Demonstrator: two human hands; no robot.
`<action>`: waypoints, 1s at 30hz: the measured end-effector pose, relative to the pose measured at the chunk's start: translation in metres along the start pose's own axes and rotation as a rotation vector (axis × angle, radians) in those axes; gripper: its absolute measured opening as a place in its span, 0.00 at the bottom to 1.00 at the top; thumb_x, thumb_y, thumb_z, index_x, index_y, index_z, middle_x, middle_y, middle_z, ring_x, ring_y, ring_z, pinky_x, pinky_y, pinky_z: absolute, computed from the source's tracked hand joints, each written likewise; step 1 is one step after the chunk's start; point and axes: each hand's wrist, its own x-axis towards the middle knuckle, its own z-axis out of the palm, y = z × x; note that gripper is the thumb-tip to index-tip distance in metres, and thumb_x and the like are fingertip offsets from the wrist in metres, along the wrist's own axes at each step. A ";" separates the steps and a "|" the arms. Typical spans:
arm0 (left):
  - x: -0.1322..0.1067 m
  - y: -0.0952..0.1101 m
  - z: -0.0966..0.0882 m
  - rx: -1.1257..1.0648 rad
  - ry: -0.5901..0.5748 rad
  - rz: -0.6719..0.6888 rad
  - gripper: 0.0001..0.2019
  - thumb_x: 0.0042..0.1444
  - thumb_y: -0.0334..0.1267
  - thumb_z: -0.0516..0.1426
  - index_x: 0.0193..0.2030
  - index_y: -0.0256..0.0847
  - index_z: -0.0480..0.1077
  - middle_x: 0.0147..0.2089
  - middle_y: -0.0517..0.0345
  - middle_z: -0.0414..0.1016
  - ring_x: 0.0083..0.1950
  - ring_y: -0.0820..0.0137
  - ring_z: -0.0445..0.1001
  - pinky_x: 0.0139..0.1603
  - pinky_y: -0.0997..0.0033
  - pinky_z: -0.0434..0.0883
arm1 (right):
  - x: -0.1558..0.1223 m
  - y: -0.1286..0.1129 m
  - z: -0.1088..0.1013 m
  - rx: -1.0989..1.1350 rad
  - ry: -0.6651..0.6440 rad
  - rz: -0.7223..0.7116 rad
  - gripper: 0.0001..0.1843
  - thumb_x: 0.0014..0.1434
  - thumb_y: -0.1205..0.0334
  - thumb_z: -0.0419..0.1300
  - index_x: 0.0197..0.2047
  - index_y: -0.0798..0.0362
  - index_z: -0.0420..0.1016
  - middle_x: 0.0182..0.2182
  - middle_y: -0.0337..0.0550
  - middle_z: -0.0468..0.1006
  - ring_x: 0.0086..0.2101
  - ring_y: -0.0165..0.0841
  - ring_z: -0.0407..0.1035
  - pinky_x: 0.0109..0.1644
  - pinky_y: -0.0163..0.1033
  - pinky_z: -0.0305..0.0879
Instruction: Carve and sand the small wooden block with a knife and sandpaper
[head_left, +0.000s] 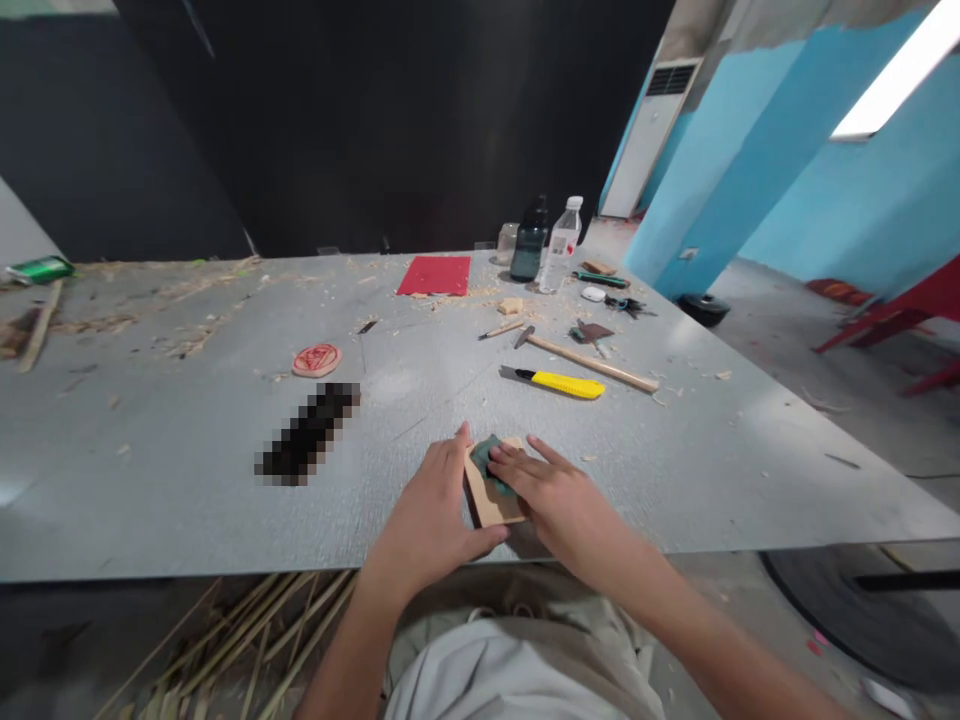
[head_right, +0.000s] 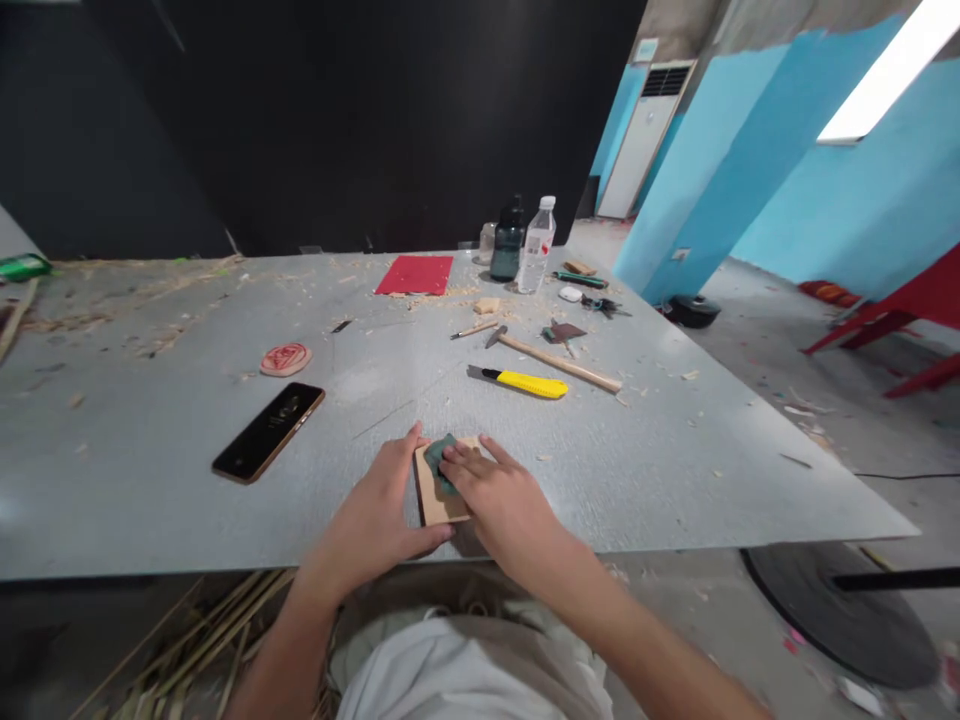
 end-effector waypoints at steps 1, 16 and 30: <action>0.000 0.000 0.001 0.013 0.018 -0.008 0.57 0.56 0.46 0.70 0.81 0.48 0.36 0.72 0.43 0.62 0.74 0.50 0.61 0.73 0.44 0.65 | 0.007 0.001 -0.001 -0.010 -0.013 -0.002 0.34 0.56 0.80 0.53 0.66 0.62 0.74 0.66 0.61 0.75 0.66 0.44 0.70 0.77 0.61 0.57; 0.000 0.000 0.002 0.039 0.002 -0.002 0.54 0.56 0.46 0.69 0.81 0.44 0.40 0.74 0.40 0.61 0.76 0.50 0.60 0.74 0.44 0.65 | 0.003 0.003 0.001 -0.053 -0.048 0.005 0.38 0.54 0.82 0.52 0.68 0.62 0.72 0.66 0.60 0.75 0.67 0.45 0.69 0.77 0.61 0.58; 0.000 0.000 0.001 0.062 -0.002 -0.012 0.54 0.58 0.48 0.68 0.81 0.45 0.39 0.72 0.41 0.62 0.75 0.50 0.61 0.74 0.44 0.65 | -0.008 -0.008 -0.005 -0.024 -0.069 0.024 0.35 0.54 0.81 0.55 0.66 0.62 0.74 0.66 0.60 0.75 0.67 0.42 0.70 0.78 0.57 0.55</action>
